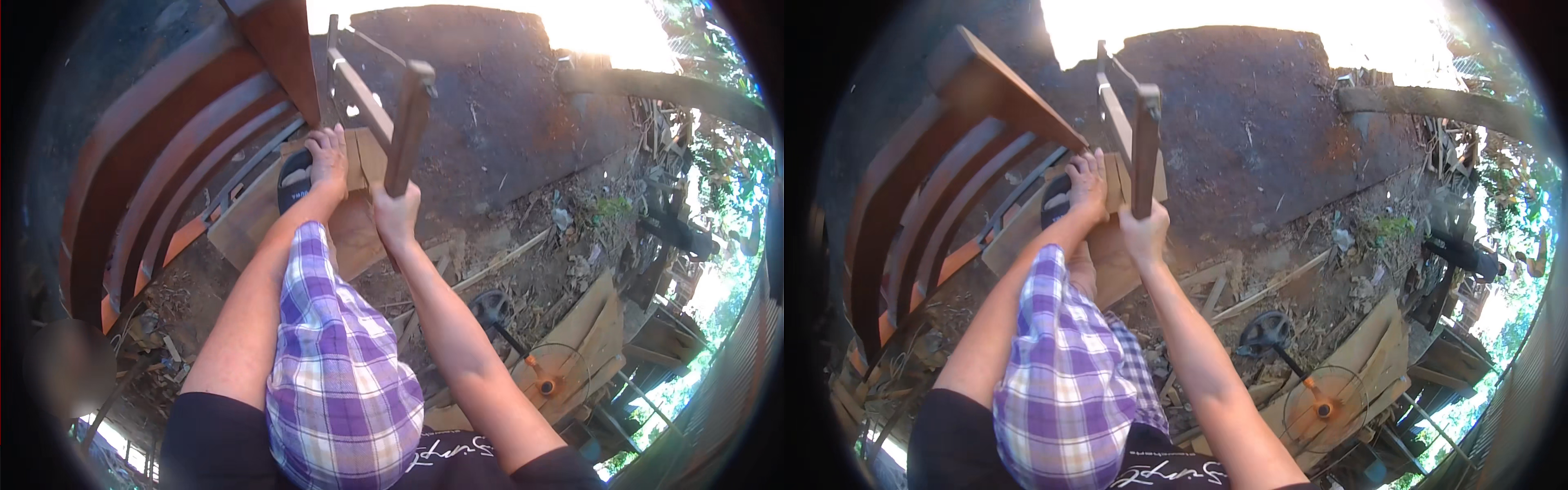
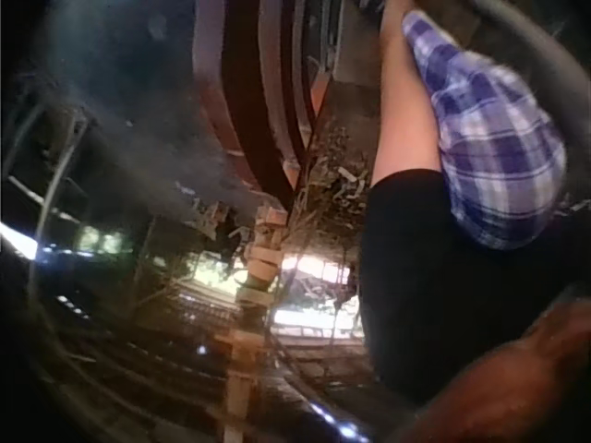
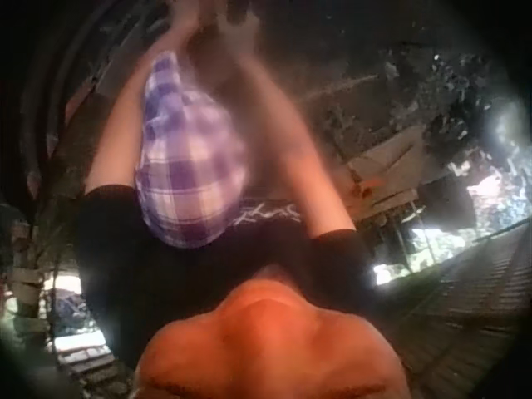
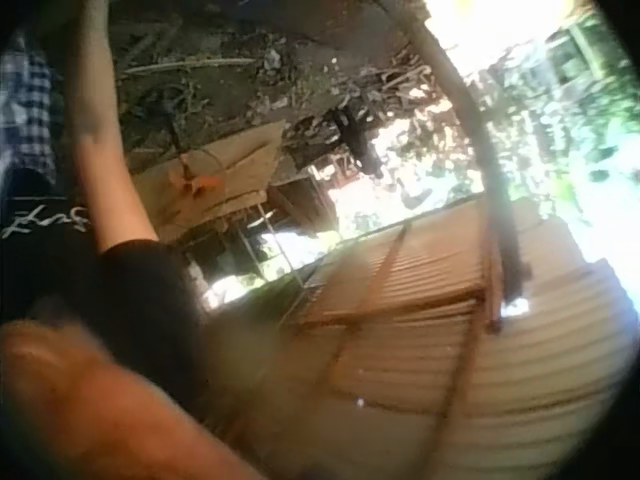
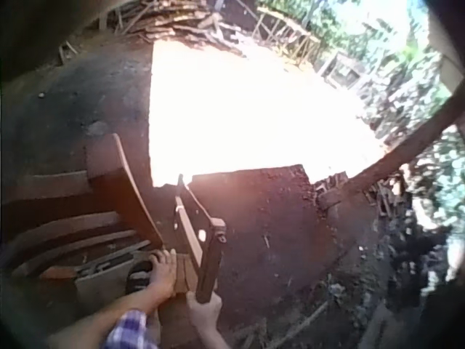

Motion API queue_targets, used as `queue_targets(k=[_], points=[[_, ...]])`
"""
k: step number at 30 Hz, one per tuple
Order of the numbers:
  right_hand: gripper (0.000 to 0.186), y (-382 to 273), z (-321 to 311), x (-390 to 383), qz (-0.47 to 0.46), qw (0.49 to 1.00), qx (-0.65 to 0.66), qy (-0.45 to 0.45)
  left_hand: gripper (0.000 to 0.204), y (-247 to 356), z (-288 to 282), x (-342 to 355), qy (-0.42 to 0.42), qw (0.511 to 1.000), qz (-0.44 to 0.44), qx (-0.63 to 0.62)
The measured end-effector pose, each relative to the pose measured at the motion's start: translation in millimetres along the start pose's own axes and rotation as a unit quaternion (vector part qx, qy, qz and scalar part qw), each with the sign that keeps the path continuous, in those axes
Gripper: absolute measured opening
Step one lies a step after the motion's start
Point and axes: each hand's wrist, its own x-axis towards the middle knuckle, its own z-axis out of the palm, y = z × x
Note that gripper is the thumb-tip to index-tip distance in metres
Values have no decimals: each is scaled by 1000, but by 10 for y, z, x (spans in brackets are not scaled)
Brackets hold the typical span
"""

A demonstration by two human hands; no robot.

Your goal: The person cuts a piece of wood resting on a chair using a hand saw while holding it down with their hand and foot.

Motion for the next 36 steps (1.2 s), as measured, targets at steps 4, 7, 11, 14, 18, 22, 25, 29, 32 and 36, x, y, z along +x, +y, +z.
queue_targets(k=[4, 7, 11, 14, 18, 22, 25, 29, 32, 36], points=[[14, -28, 46, -98, -25, 1000, 6, 16, 76, 45, -4, -51, -22, 999, 22, 19], [12, -468, -190, -583, 16, 1000, -12, -19, 110, 41, -61, -106, 6, 1000, -1, 21], [11, -997, -697, -1193, 136, 990, -39, -18, 73, 40, -98, -120, -24, 998, 19, 47], [13, -931, -677, -1123, 126, 991, -19, -27, 64, 74, -64, -116, 21, 999, -21, 35], [14, -293, -47, -166, -10, 999, -40, 30, 63, 87, 10, -84, 31, 998, -16, 54], [10, 24, 347, 313, 46, 998, -49, 3, 78, 43, 20, -114, -8, 999, 35, 32], [8, -198, 174, 30, 55, 998, -9, -8, 105, 13, -40, -92, 36, 999, 4, 31], [10, -734, -397, -801, 33, 998, -45, -13, 131, 6, -101, -128, -25, 999, 35, 21], [10, -908, -629, -1129, 101, 993, -44, -41, 131, 28, -108, -129, -29, 999, 40, 3], [12, -442, -354, -587, 12, 999, -53, 7, 131, 54, -71, -79, 3, 1000, 15, 2]])
